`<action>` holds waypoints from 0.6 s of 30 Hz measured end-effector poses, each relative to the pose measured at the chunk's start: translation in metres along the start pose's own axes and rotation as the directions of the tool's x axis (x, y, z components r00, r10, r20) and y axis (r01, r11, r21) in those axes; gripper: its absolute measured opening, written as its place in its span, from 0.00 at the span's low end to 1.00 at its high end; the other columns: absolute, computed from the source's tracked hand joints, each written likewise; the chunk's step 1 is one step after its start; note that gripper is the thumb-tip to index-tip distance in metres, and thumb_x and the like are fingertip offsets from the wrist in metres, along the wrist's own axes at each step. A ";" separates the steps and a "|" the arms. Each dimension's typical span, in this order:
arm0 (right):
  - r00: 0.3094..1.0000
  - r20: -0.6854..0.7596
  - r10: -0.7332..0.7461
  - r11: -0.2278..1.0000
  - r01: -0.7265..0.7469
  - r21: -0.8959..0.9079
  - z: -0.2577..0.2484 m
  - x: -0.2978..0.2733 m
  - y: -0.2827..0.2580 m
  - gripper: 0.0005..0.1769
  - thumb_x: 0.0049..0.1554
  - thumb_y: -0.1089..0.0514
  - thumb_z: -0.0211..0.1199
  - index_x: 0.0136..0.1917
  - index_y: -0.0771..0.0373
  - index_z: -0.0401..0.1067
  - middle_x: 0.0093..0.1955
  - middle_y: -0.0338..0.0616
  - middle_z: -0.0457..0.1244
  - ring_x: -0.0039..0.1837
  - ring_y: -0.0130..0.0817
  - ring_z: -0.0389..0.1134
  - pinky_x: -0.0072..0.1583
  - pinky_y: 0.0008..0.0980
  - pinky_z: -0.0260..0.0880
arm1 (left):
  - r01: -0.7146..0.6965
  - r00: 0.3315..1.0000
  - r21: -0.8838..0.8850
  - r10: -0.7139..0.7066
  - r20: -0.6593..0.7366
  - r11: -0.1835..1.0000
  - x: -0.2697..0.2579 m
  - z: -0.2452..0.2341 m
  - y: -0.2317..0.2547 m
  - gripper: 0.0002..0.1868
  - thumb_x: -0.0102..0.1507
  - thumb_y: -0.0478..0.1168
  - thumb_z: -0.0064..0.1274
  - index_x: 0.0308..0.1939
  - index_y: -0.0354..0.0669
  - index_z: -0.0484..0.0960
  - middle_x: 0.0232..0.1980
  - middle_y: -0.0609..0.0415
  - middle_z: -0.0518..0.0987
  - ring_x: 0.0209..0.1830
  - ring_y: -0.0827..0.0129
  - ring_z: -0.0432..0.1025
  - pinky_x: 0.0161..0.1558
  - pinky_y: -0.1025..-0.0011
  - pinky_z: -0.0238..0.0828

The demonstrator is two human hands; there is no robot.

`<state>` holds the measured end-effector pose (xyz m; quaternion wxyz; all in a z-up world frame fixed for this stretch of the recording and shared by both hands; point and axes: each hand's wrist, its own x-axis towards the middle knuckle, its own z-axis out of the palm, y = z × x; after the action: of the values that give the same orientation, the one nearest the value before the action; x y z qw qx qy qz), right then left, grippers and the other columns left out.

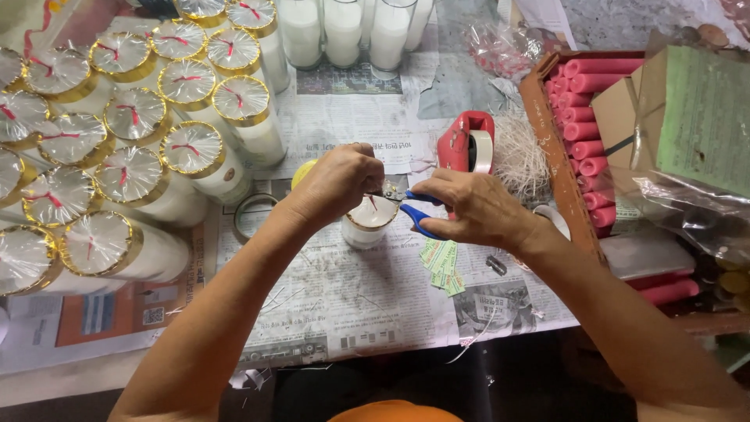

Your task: Applying labels, gold decorative tape, and lids to glass candles at a production station.

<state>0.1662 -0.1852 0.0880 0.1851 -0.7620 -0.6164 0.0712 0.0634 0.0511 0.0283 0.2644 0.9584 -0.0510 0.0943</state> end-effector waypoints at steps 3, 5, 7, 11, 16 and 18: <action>1.000 0.011 0.021 1.000 -0.021 -0.003 0.000 0.001 0.000 0.26 0.51 0.42 0.69 0.60 0.54 0.76 0.40 0.44 0.67 0.39 0.42 0.72 0.42 0.43 0.73 | -0.008 1.000 0.012 0.008 -0.012 1.000 -0.001 -0.001 0.003 0.08 0.61 0.35 0.60 0.28 0.51 0.82 0.36 0.53 0.80 0.36 0.55 0.79 0.40 0.62 0.79; 1.000 0.022 -0.006 0.998 0.007 -0.056 -0.003 0.003 -0.004 0.32 0.47 0.39 0.70 0.62 0.53 0.74 0.42 0.44 0.65 0.42 0.46 0.71 0.44 0.46 0.72 | -0.001 1.000 -0.017 0.001 -0.010 1.000 0.000 -0.001 0.008 0.07 0.61 0.35 0.61 0.28 0.50 0.81 0.36 0.53 0.80 0.37 0.54 0.79 0.41 0.61 0.79; 1.000 0.016 -0.020 0.997 0.021 -0.070 -0.001 0.005 -0.001 0.32 0.48 0.39 0.70 0.62 0.53 0.74 0.43 0.44 0.65 0.43 0.47 0.71 0.46 0.46 0.71 | -0.015 1.000 -0.009 0.015 -0.024 1.000 0.000 0.005 0.003 0.07 0.61 0.36 0.60 0.28 0.49 0.80 0.36 0.52 0.79 0.37 0.51 0.78 0.40 0.58 0.79; 0.999 0.044 -0.012 1.000 0.013 -0.022 0.004 0.005 0.003 0.26 0.51 0.43 0.69 0.61 0.52 0.76 0.39 0.40 0.67 0.39 0.38 0.72 0.44 0.40 0.70 | -0.051 0.996 0.032 0.053 -0.070 0.998 -0.001 0.008 0.001 0.09 0.61 0.36 0.60 0.27 0.53 0.78 0.36 0.54 0.79 0.38 0.54 0.78 0.41 0.62 0.78; 0.997 0.061 -0.039 0.989 0.047 -0.139 -0.001 0.010 0.003 0.28 0.51 0.42 0.68 0.63 0.50 0.73 0.42 0.41 0.65 0.42 0.44 0.71 0.45 0.43 0.69 | -0.064 0.994 0.025 0.066 -0.091 0.998 0.003 0.011 0.007 0.09 0.60 0.37 0.62 0.27 0.51 0.78 0.35 0.54 0.80 0.38 0.54 0.78 0.41 0.61 0.79; 0.997 0.064 -0.041 0.984 0.051 -0.168 -0.003 0.013 0.002 0.27 0.50 0.43 0.68 0.62 0.49 0.73 0.42 0.40 0.65 0.43 0.44 0.71 0.46 0.43 0.68 | -0.059 0.994 0.047 0.063 -0.093 0.997 0.004 0.011 0.007 0.09 0.60 0.37 0.62 0.27 0.52 0.79 0.35 0.56 0.80 0.38 0.56 0.79 0.41 0.63 0.79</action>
<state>0.1717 -0.1741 0.0918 0.1026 -0.7581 -0.6430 0.0371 0.0684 0.0392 0.0239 0.2421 0.9565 -0.0657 0.1489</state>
